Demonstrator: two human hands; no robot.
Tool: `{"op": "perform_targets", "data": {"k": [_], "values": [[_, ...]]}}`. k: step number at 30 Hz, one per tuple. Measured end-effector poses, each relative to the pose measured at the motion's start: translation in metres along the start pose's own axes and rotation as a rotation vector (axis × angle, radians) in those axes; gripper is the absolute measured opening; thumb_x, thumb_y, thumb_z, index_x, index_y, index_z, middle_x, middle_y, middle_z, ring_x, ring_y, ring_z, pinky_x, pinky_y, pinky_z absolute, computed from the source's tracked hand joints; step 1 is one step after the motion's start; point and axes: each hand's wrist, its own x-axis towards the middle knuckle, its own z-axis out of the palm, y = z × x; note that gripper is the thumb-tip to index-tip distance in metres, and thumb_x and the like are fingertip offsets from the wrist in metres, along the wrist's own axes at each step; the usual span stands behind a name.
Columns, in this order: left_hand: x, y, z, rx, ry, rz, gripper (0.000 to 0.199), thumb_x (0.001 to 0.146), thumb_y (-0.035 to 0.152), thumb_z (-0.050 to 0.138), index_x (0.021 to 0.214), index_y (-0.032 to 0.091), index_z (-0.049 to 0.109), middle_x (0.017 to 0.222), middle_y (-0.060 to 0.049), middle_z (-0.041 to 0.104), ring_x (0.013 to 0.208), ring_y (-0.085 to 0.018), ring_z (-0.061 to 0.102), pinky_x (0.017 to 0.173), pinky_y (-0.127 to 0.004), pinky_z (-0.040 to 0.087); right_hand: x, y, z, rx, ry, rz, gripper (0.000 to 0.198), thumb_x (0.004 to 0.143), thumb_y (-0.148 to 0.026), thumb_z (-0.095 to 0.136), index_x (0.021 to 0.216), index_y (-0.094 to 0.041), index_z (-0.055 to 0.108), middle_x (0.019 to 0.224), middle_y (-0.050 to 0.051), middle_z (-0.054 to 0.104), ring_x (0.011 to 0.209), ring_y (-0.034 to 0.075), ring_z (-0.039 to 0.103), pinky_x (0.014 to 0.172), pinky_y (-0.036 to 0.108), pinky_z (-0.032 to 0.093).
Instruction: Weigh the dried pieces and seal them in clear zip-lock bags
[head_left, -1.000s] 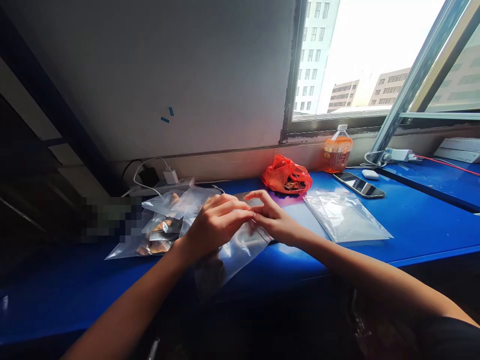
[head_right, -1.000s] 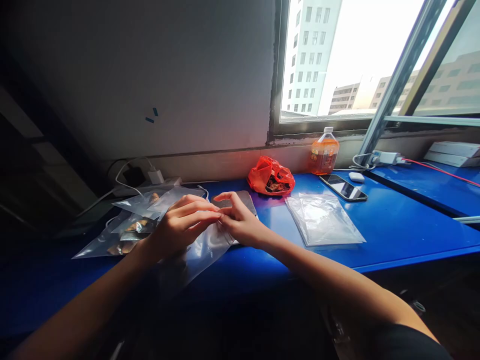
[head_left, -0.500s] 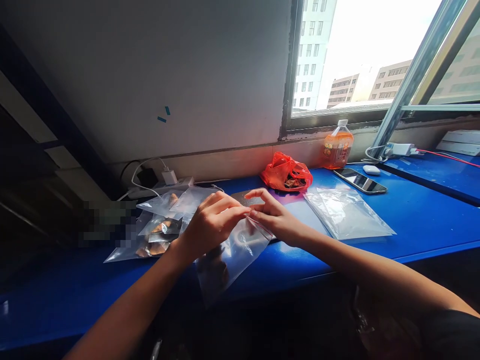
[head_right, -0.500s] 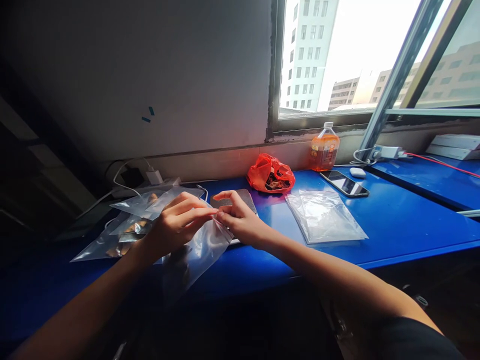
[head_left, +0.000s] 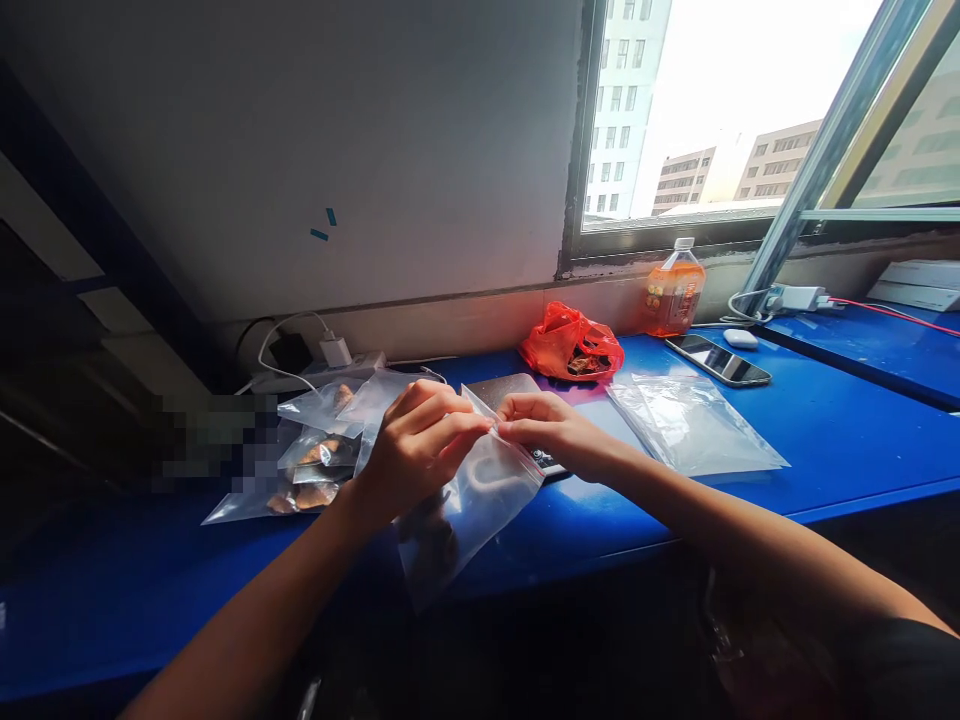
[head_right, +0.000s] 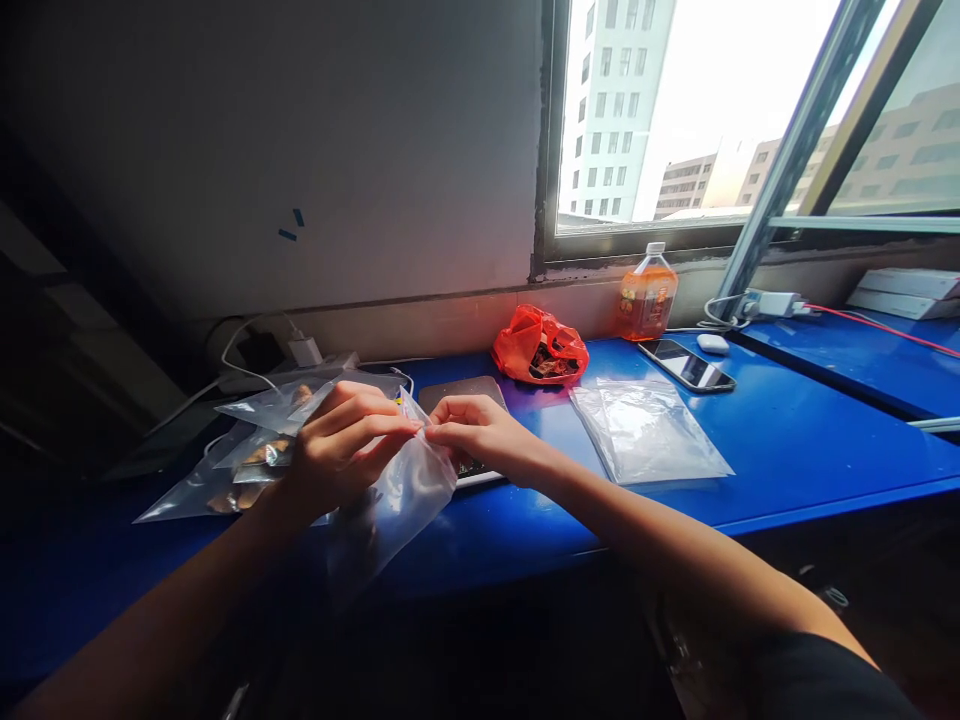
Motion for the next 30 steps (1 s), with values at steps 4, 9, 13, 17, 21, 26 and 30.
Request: {"op": "perform_targets", "data": {"k": [4, 9, 13, 17, 21, 26, 30], "values": [[0.001, 0.002, 0.001, -0.045, -0.004, 0.018, 0.009, 0.08, 0.014, 0.068, 0.084, 0.02, 0.064, 0.075, -0.001, 0.066, 0.074, -0.015, 0.057, 0.07, -0.031, 0.052, -0.003, 0.002, -0.002, -0.123, -0.087, -0.017, 0.042, 0.082, -0.05, 0.054, 0.059, -0.017, 0.047, 0.054, -0.004, 0.043, 0.051, 0.008, 0.038, 0.048, 0.022, 0.028], [0.003, 0.006, -0.002, -0.054, -0.012, 0.023, 0.009, 0.08, 0.015, 0.068, 0.087, 0.021, 0.063, 0.076, -0.001, 0.066, 0.075, -0.016, 0.057, 0.07, -0.031, 0.053, -0.008, 0.004, -0.002, -0.187, -0.191, -0.039, 0.05, 0.089, -0.049, 0.042, 0.052, -0.017, 0.047, 0.05, -0.002, 0.044, 0.048, 0.008, 0.037, 0.047, 0.024, 0.029], [0.005, 0.008, -0.002, -0.024, -0.02, 0.043, 0.008, 0.082, 0.015, 0.065, 0.085, 0.021, 0.062, 0.076, -0.001, 0.067, 0.074, -0.016, 0.059, 0.07, -0.031, 0.053, -0.008, 0.003, 0.0, -0.232, -0.131, -0.068, 0.047, 0.089, -0.04, 0.04, 0.049, -0.018, 0.047, 0.049, -0.001, 0.044, 0.048, 0.009, 0.038, 0.047, 0.024, 0.03], [0.006, 0.008, -0.004, 0.033, -0.052, 0.091, 0.01, 0.082, 0.013, 0.063, 0.086, 0.022, 0.062, 0.078, 0.0, 0.069, 0.074, -0.016, 0.06, 0.073, -0.032, 0.052, -0.005, 0.002, 0.0, -0.311, -0.126, -0.11, 0.041, 0.086, -0.031, 0.039, 0.047, -0.018, 0.043, 0.047, -0.002, 0.039, 0.046, 0.008, 0.034, 0.046, 0.024, 0.028], [0.007, 0.005, -0.008, 0.001, -0.061, 0.058, 0.012, 0.082, 0.012, 0.064, 0.088, 0.022, 0.061, 0.084, 0.0, 0.071, 0.081, -0.017, 0.062, 0.076, -0.033, 0.052, 0.002, 0.004, -0.009, -0.322, -0.08, -0.105, 0.037, 0.083, -0.028, 0.038, 0.047, -0.019, 0.041, 0.047, -0.003, 0.036, 0.046, 0.008, 0.031, 0.046, 0.024, 0.025], [0.005, 0.002, -0.011, -0.097, -0.187, -0.014, 0.011, 0.083, 0.013, 0.062, 0.087, 0.022, 0.058, 0.086, 0.0, 0.071, 0.095, -0.02, 0.061, 0.084, -0.037, 0.049, 0.007, 0.007, -0.018, -0.357, -0.071, -0.089, 0.037, 0.085, -0.032, 0.043, 0.05, -0.018, 0.042, 0.048, -0.004, 0.037, 0.046, 0.008, 0.032, 0.046, 0.023, 0.024], [0.003, -0.002, -0.01, -0.085, -0.303, -0.061, 0.007, 0.084, 0.014, 0.059, 0.087, 0.02, 0.058, 0.082, -0.003, 0.067, 0.095, -0.021, 0.059, 0.085, -0.038, 0.048, 0.002, 0.004, -0.01, -0.397, 0.022, -0.235, 0.021, 0.085, -0.035, 0.053, 0.076, -0.017, 0.055, 0.064, -0.002, 0.051, 0.06, 0.01, 0.045, 0.052, 0.022, 0.032]]}}
